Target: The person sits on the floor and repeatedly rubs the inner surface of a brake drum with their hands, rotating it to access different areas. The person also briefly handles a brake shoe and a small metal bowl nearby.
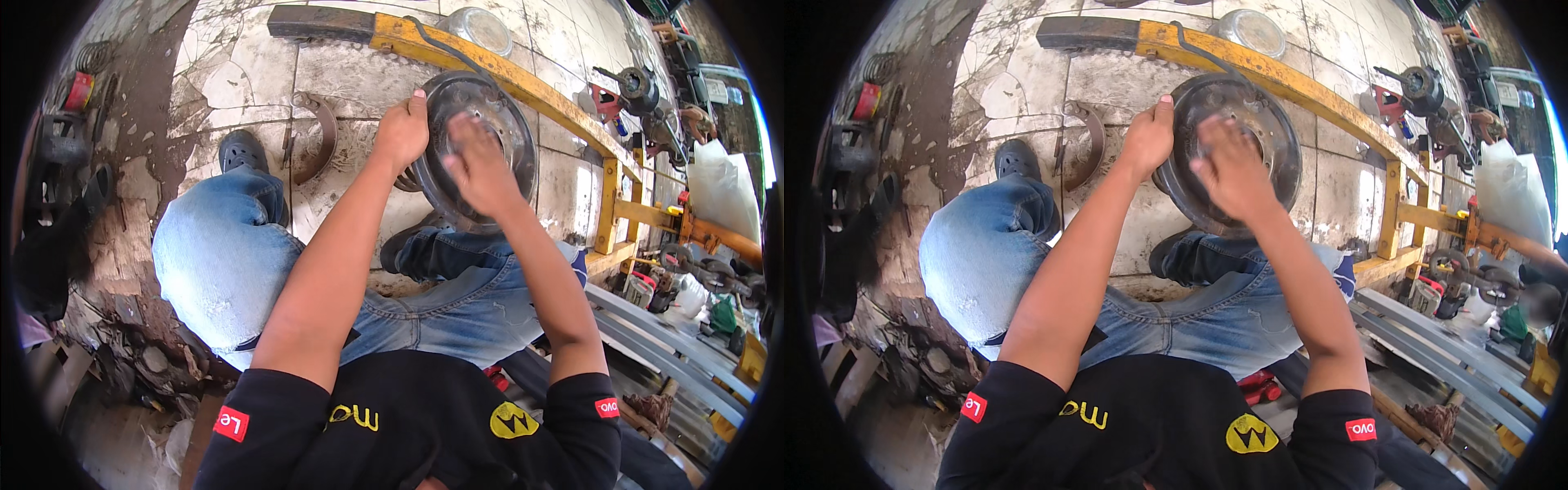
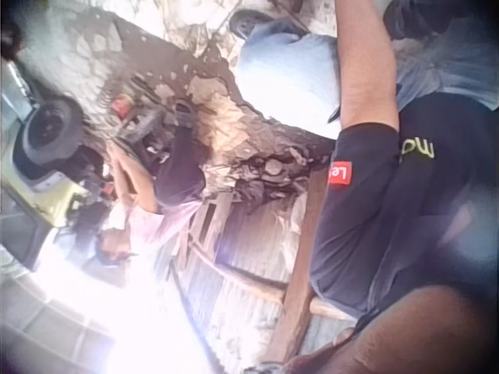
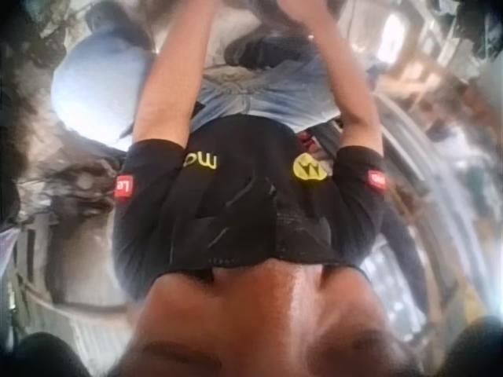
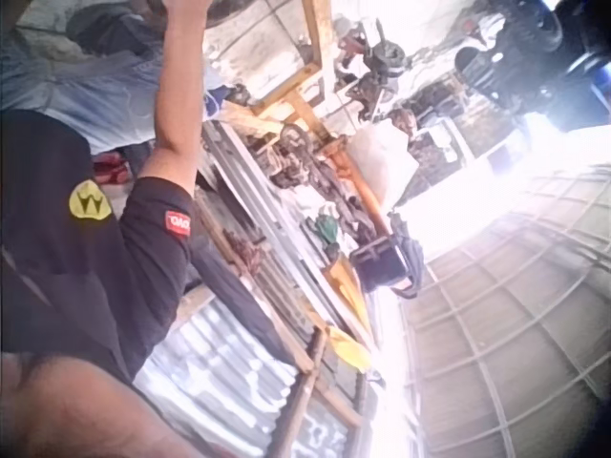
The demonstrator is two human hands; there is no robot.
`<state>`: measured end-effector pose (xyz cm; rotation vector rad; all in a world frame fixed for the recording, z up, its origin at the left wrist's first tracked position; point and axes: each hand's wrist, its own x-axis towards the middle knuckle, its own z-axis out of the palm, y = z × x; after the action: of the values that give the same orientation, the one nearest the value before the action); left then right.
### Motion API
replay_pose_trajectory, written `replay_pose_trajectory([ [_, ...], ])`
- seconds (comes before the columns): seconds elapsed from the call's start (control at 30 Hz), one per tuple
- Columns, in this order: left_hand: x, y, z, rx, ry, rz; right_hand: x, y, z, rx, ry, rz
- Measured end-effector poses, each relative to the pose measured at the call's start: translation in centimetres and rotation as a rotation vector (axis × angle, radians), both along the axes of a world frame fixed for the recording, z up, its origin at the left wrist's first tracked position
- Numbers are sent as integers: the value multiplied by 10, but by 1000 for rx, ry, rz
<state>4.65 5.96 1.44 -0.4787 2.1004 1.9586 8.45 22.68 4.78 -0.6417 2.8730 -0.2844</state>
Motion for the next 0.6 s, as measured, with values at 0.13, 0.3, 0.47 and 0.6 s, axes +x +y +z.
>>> replay_pose_trajectory([
  [0.13,0,0,4,-15,-15,-4,2,-6,-5,-133,49,-12],
  [0.3,2,1,12,12,-34,17,-12,-2,-14,-7,107,-206],
  [0.47,-3,1,8,79,-79,6,-16,11,-13,-4,98,-158],
  [0.6,-6,0,6,83,-111,12,-11,20,-21,-139,125,-79],
])
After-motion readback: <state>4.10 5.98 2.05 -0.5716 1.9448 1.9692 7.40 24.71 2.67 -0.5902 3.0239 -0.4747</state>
